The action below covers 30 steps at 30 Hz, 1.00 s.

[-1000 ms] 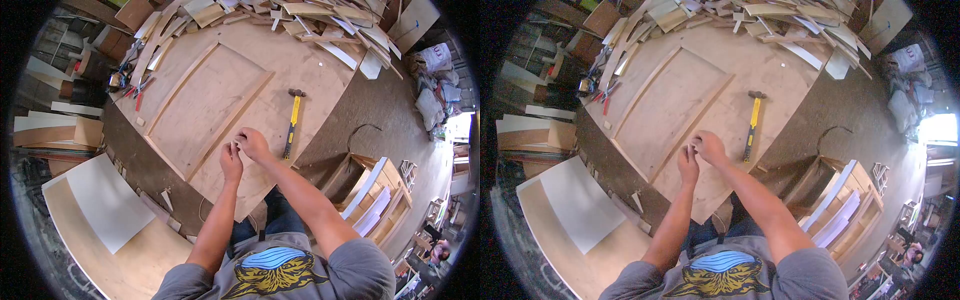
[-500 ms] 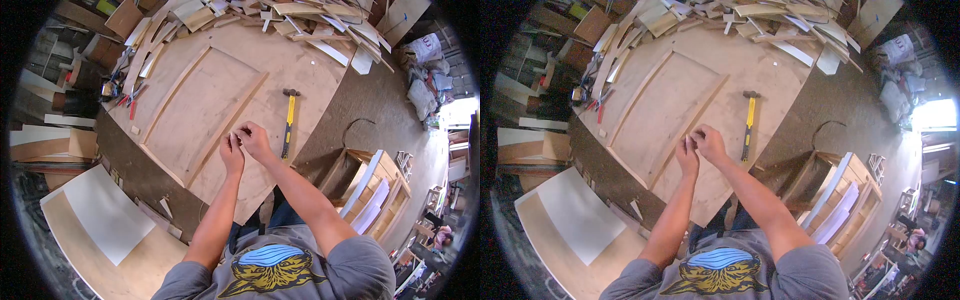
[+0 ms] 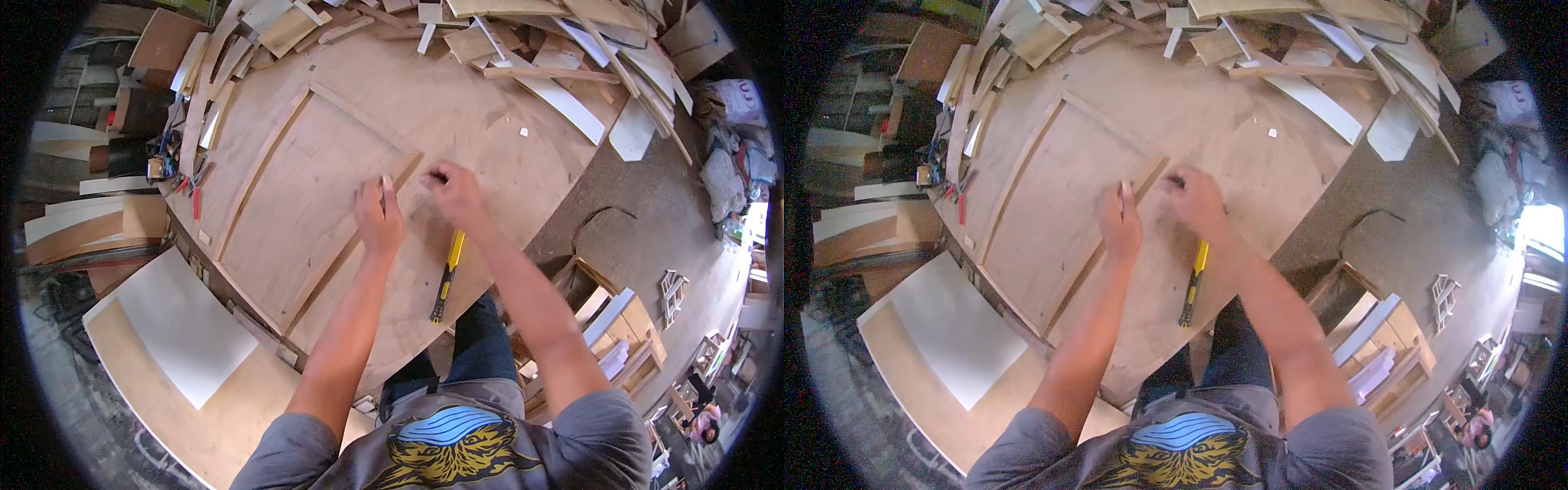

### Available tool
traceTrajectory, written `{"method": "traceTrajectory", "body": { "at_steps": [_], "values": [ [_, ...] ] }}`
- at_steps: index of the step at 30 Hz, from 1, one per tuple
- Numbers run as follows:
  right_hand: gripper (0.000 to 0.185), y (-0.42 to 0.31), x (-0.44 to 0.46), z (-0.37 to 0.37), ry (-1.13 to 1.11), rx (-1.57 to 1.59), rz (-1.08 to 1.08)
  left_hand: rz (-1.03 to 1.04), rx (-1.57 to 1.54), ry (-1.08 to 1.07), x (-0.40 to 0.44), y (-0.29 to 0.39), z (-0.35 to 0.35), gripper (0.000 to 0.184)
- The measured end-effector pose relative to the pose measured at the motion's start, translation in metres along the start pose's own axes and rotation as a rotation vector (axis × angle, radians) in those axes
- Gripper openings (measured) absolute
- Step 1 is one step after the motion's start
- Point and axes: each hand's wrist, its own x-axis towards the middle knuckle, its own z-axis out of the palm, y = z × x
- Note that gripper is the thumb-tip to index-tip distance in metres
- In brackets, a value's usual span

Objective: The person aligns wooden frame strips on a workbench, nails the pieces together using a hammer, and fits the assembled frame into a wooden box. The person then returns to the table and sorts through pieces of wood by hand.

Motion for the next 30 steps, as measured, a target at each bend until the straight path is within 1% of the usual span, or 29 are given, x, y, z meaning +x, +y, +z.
{"method": "traceTrajectory", "body": {
  "at_steps": [1,2,4,5,8,11,17,23,26,30],
  "values": [
    [0.015,-0.001,0.018,-0.015,0.001,-0.078,0.007,0.086,0.088,0.058,0.023,0.007,0.005,0.013],
    [0.015,0.002,0.035,-0.026,0.011,-0.17,-0.034,0.172,0.175,0.116,0.044,0.01,0.013,0.016],
    [0.016,0.007,0.066,-0.041,0.026,-0.354,-0.122,0.184,0.312,0.164,0.078,0.005,0.033,0.027],
    [0.015,0.009,0.077,-0.042,0.017,-0.37,-0.152,0.19,0.383,0.187,0.091,0.002,0.041,0.033],
    [0.011,0.013,0.102,-0.038,-0.004,-0.43,-0.228,0.021,0.566,0.197,0.11,-0.008,0.069,0.047],
    [0.008,0.014,0.113,-0.028,-0.02,-0.483,-0.276,-0.061,0.553,0.159,0.117,-0.016,0.081,0.054],
    [0.005,0.02,0.116,-0.022,0.031,-0.432,-0.391,-0.218,0.602,0.094,0.119,-0.014,0.092,0.053],
    [0.005,0.026,0.112,-0.016,0.018,-0.401,-0.372,-0.207,0.592,0.104,0.113,-0.03,0.094,0.053],
    [0.006,0.027,0.111,-0.015,-0.011,-0.408,-0.342,-0.167,0.592,0.106,0.113,-0.033,0.093,0.054],
    [0.006,0.028,0.112,-0.014,-0.031,-0.424,-0.32,-0.175,0.614,0.105,0.114,-0.031,0.094,0.054]
  ]
}}
